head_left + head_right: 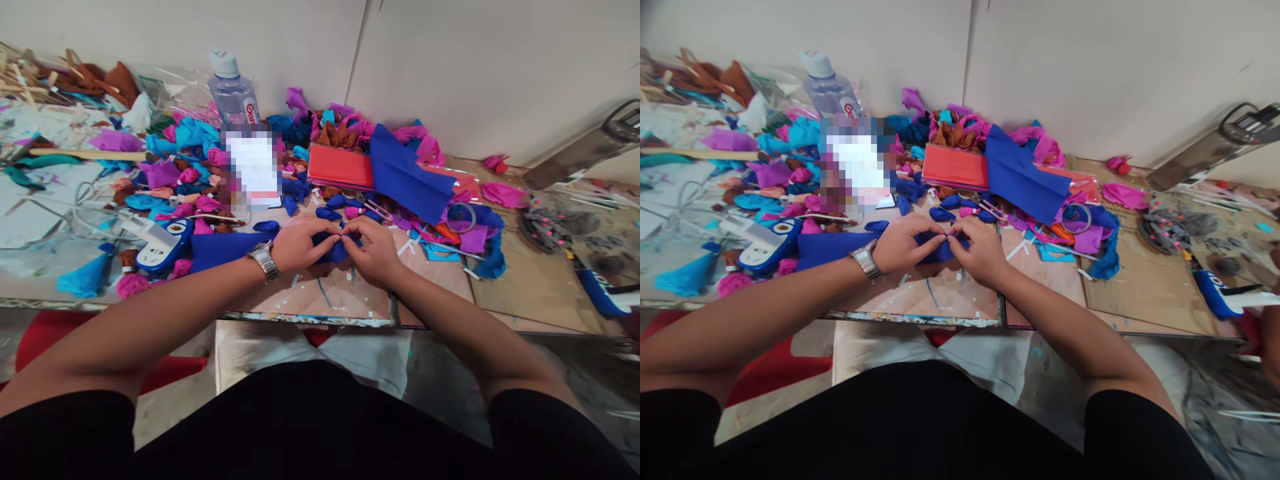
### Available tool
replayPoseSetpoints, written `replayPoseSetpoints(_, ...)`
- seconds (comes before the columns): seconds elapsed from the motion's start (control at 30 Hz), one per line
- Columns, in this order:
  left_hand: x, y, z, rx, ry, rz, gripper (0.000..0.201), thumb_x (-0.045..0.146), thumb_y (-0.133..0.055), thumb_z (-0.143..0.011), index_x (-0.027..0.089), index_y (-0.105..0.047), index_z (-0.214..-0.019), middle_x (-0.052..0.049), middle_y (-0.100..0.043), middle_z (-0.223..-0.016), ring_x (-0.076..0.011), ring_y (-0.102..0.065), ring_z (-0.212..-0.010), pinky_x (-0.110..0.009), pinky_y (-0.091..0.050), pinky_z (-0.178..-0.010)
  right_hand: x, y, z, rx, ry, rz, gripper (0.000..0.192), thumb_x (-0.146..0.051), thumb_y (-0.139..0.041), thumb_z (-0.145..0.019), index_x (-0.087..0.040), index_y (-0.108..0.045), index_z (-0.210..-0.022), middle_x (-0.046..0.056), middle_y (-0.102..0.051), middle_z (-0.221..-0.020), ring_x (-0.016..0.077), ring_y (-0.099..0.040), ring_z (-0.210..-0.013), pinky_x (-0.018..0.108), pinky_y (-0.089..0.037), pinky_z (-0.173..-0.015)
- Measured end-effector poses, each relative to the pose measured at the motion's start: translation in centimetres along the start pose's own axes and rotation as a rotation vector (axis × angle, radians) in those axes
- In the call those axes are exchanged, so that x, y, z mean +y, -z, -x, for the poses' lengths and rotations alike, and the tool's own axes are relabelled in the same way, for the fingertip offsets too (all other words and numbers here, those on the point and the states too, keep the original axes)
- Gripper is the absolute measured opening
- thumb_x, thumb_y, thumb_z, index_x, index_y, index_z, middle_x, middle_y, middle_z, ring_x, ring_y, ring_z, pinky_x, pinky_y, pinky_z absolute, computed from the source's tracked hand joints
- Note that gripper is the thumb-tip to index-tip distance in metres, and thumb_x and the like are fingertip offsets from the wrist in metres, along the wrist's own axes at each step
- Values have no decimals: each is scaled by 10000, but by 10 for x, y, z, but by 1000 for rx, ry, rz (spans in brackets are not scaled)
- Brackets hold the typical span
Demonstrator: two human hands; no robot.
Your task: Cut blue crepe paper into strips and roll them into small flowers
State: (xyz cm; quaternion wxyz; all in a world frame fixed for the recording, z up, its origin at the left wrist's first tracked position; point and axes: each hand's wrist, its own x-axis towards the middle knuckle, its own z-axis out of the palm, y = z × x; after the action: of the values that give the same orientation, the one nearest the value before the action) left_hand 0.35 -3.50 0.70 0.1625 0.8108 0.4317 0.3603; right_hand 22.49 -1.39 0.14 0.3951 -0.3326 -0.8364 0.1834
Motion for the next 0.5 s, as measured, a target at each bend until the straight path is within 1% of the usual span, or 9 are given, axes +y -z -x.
replayPoseSetpoints(0.1,-1,0,0,13,17,17,292,422,-606,-996,216,-809,-1032,-55,-826,-988,-221,-752,-932,-356,-530,-882,-1,3,0,-6,22,-6,52,-253,-669,-958,-256,-694,-1003,51,-747,-1021,240,-695,-979,412,-559,-899)
replayPoseSetpoints(0.23,0,1,-1,2,62,69,288,423,-609,-991,217,-808,-1018,-37,-827,-974,-203,-751,-888,-337,-535,-847,-1,5,-1,-2,34,-9,72,-249,-659,-967,-260,-709,-1018,60,-745,-1033,251,-698,-1007,432,-565,-933)
replayPoseSetpoints(0.37,1,2,-1,-19,112,127,301,434,-602,-990,216,-807,-1025,-32,-830,-991,-194,-749,-872,-326,-548,-832,1,4,0,-18,20,-18,86,-256,-665,-961,-260,-720,-1027,59,-747,-1035,250,-697,-995,428,-578,-912)
replayPoseSetpoints(0.5,2,2,-2,-23,131,148,289,425,-611,-984,219,-812,-1011,-26,-831,-978,-191,-748,-861,-326,-552,-828,2,3,0,-21,22,-27,83,-289,-687,-964,-259,-718,-1034,60,-746,-1043,244,-691,-971,413,-581,-873)
